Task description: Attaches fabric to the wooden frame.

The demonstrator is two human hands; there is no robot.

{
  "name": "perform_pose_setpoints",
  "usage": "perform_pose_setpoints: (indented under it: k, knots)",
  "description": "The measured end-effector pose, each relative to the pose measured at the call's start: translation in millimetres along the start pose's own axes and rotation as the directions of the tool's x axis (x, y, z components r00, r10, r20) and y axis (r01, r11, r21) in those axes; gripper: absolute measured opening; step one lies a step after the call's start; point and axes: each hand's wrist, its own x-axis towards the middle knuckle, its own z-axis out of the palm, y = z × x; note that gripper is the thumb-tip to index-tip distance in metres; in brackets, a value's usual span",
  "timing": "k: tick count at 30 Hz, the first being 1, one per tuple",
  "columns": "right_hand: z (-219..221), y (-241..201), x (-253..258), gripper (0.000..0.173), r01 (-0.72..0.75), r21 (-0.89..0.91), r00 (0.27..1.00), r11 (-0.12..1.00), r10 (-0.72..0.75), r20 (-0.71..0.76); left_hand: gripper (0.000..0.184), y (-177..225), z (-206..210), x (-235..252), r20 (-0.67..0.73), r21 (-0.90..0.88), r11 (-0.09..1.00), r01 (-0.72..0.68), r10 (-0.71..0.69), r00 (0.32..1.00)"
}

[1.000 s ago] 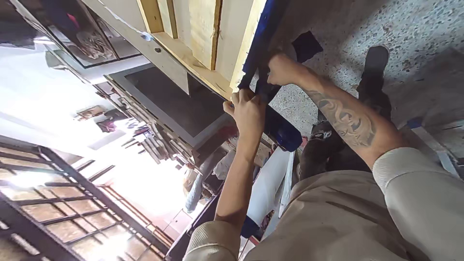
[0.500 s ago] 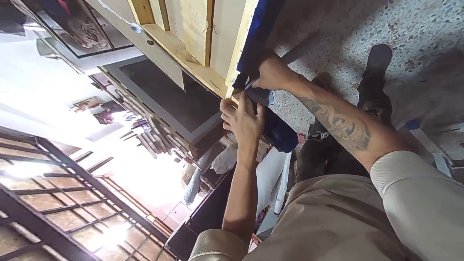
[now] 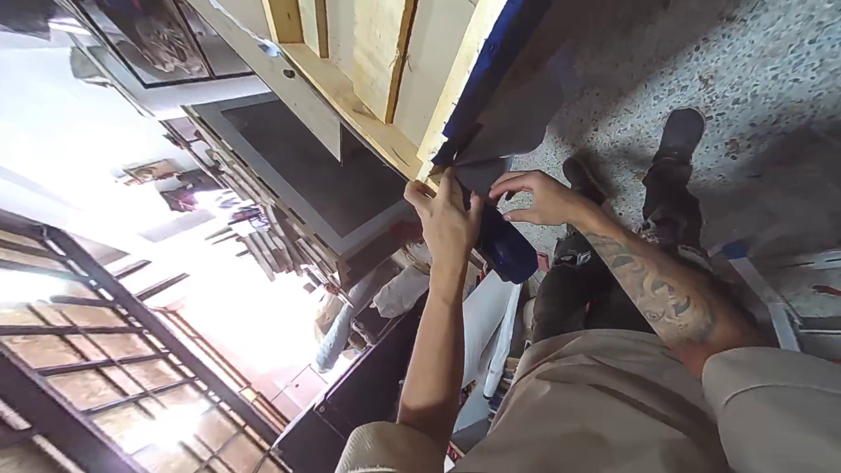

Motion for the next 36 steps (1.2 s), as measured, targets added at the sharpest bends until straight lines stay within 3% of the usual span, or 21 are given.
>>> perform_pose_setpoints:
  k: [5, 9, 13, 15, 22, 25, 28, 33, 36]
  knots:
    - [-4, 16, 14, 0.04, 0.045, -0.149, 0.996, 0.988, -0.056, -0.073, 0.059, 1, 3, 1, -0.01, -0.02, 1.0, 0.022, -0.022, 1.0]
    - [4, 16, 15, 0.013, 0.103, -0.224, 0.975, 0.969, -0.143, -0.17, 0.061, 0, 2, 1, -0.01, -0.027, 0.999, 0.02, -0.021, 1.0]
    - [-5, 12, 28, 0.017, 0.164, -0.249, 0.983, 0.955, -0.18, -0.044, 0.062, -1, 0, 2, 0.014, -0.029, 0.999, 0.027, -0.027, 1.0]
    - [-6, 10, 39, 0.019, 0.152, -0.255, 0.986, 0.955, -0.164, -0.025, 0.064, -1, -1, 2, 0.016, -0.035, 0.999, 0.026, -0.026, 1.0]
    - [17, 10, 48, 0.014, -0.013, -0.137, 0.98, 0.99, -0.014, -0.196, 0.063, -5, 0, 0, 0.003, -0.051, 0.999, 0.0, 0.0, 1.0]
    - [22, 9, 43, 0.007, -0.042, -0.113, 0.969, 0.993, 0.013, -0.248, 0.071, -6, 2, -1, -0.018, -0.07, 0.998, -0.005, 0.003, 1.0]
    - [18, 9, 44, 0.009, -0.038, -0.108, 0.973, 0.993, 0.013, -0.231, 0.066, -7, 6, -1, -0.049, -0.065, 0.997, -0.028, 0.025, 0.998]
    - [-3, -3, 61, 0.029, -0.034, -0.23, 0.997, 0.973, 0.018, -0.068, 0.065, -6, 5, -1, -0.019, -0.052, 0.999, -0.012, 0.011, 1.0]
    - [10, -8, 64, 0.025, -0.052, -0.353, 0.971, 0.934, -0.036, -0.238, 0.065, -5, 5, 0, -0.017, -0.03, 0.999, -0.014, 0.013, 1.0]
